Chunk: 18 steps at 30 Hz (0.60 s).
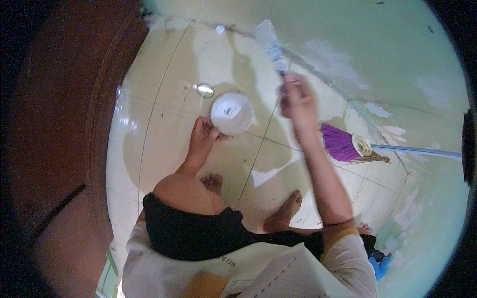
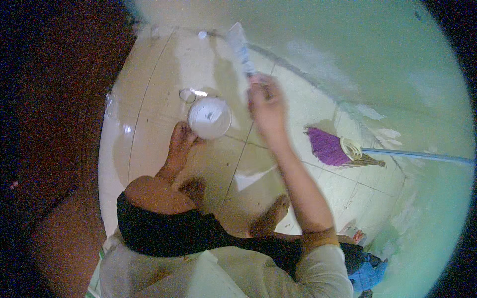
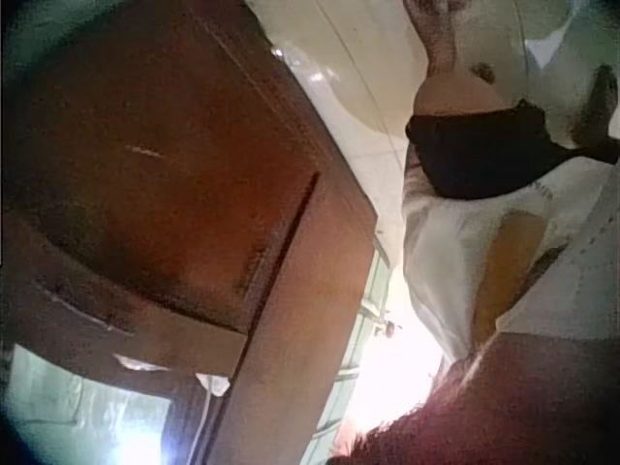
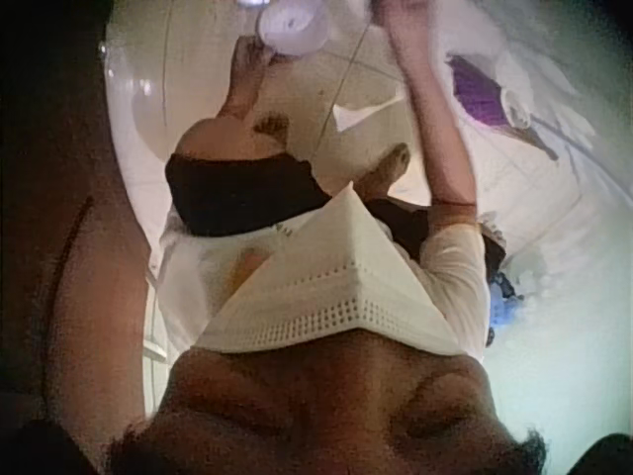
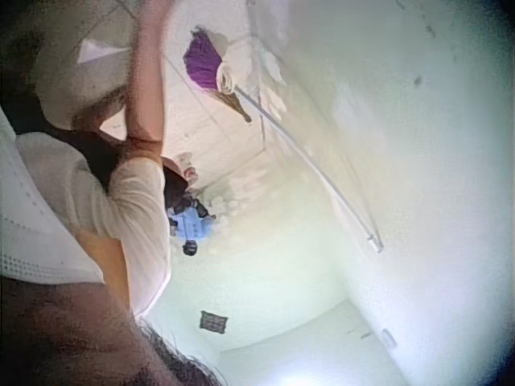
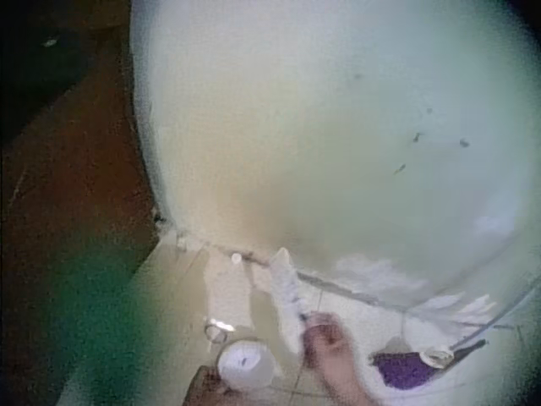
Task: The person patches a wall by applying white putty from a bowl using a scraper.
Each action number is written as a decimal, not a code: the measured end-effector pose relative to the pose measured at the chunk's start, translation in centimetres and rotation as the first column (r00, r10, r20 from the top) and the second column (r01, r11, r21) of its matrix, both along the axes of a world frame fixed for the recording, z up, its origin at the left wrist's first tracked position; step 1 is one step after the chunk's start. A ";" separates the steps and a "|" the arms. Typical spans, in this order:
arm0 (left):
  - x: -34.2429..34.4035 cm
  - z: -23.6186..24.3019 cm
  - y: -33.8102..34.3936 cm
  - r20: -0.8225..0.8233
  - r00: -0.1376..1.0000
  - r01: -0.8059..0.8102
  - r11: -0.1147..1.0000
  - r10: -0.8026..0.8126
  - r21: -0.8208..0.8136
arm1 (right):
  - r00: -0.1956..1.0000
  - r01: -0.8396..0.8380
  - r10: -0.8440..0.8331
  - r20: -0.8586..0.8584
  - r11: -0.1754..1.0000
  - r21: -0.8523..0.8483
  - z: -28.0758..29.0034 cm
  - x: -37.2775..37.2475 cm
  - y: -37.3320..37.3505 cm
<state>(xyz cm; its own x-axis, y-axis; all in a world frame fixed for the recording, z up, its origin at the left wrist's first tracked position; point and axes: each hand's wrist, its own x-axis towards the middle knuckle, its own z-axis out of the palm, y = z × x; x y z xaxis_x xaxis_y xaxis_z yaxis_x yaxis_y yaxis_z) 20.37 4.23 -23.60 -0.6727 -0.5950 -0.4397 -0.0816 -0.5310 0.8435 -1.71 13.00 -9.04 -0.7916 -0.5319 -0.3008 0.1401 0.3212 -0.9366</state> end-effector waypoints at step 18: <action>0.3 -1.7 -0.8 0.001 0.996 0.092 0.974 -0.094 -0.207 | 0.793 -0.406 0.552 -0.258 0.794 0.451 2.0 2.9 4.9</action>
<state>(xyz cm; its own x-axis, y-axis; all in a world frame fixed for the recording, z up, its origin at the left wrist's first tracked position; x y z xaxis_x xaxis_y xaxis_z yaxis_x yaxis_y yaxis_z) 20.70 3.40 -25.30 -0.7329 -0.6067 -0.3079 -0.1146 -0.3360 0.9349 1.19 17.87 -7.08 -0.5482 -0.7833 -0.2930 -0.4446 0.5697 -0.6912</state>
